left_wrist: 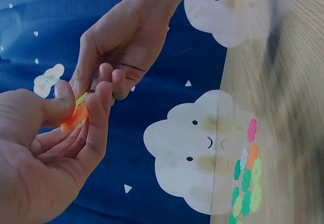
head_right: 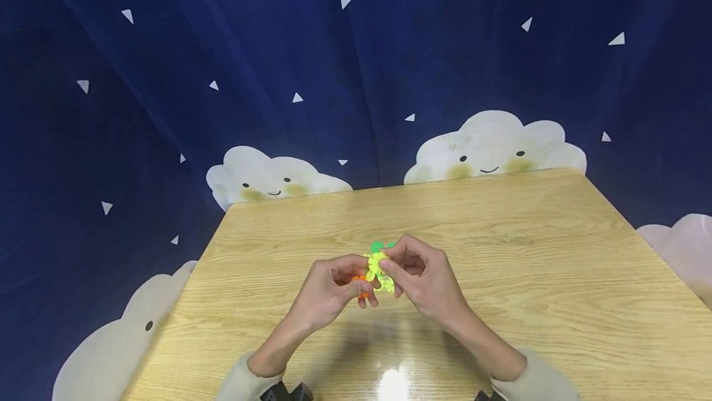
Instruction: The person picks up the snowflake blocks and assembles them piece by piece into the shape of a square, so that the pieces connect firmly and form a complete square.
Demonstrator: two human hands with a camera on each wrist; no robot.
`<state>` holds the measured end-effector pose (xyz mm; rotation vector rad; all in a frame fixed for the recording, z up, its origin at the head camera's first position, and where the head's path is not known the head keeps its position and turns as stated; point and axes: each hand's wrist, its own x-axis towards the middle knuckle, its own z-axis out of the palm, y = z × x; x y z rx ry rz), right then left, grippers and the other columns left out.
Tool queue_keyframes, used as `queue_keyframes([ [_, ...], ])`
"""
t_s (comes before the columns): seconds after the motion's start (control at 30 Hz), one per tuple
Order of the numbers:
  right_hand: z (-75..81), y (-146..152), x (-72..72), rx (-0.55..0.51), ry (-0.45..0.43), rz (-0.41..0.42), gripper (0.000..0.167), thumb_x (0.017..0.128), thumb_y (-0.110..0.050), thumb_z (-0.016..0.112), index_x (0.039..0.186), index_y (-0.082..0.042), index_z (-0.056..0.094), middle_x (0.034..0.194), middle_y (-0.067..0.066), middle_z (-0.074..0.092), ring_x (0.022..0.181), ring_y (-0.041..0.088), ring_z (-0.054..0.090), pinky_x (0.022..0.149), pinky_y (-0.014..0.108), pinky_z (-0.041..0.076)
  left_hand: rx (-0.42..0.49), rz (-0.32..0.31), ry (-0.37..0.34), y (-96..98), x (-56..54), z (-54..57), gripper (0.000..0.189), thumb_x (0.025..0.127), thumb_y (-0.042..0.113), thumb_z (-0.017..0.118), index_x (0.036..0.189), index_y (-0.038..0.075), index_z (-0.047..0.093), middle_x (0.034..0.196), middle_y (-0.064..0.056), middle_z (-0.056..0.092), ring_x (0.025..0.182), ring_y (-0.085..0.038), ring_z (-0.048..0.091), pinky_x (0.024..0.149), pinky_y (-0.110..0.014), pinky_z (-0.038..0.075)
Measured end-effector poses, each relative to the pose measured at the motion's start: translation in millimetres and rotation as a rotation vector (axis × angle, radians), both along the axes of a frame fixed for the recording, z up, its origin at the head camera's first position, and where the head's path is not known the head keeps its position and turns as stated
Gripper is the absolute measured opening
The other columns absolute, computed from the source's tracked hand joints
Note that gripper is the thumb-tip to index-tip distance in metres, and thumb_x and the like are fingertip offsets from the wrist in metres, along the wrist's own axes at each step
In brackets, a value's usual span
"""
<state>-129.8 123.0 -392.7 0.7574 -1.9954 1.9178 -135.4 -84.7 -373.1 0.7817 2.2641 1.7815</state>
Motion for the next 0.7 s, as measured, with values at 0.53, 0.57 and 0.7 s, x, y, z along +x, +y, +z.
queue_keyframes([
  [0.53,-1.8,6.8,-5.3,0.146,-0.068,0.024,0.015,0.097,-0.003,0.071,0.109,-0.011,0.071,0.077,0.002,0.066,0.055,0.018,0.057,0.050,0.031,0.054,-0.137,-0.006,0.101,-3.3,-3.1,-2.7,0.023,0.104,0.028,0.067,0.123,0.015,0.068,0.105,0.000,0.075,0.086,-0.007,0.072,0.078,-0.024,0.058],
  [0.57,-1.6,6.6,-5.2,0.156,-0.071,0.023,0.014,0.097,-0.004,0.072,0.109,-0.012,0.071,0.077,0.002,0.066,0.055,0.018,0.058,0.050,0.031,0.054,-0.132,-0.003,0.100,-3.2,-3.0,-2.7,0.021,0.105,0.027,0.064,0.121,0.015,0.068,0.104,0.001,0.075,0.088,-0.007,0.071,0.080,-0.024,0.057],
  [0.7,-1.3,5.7,-4.6,0.174,-0.069,0.019,0.014,0.097,-0.005,0.073,0.108,-0.013,0.071,0.076,0.002,0.066,0.055,0.018,0.058,0.049,0.031,0.053,-0.126,0.010,0.103,-3.4,-2.8,-4.0,0.016,0.107,0.024,0.062,0.116,0.014,0.069,0.102,0.000,0.075,0.089,-0.008,0.071,0.083,-0.026,0.057],
])
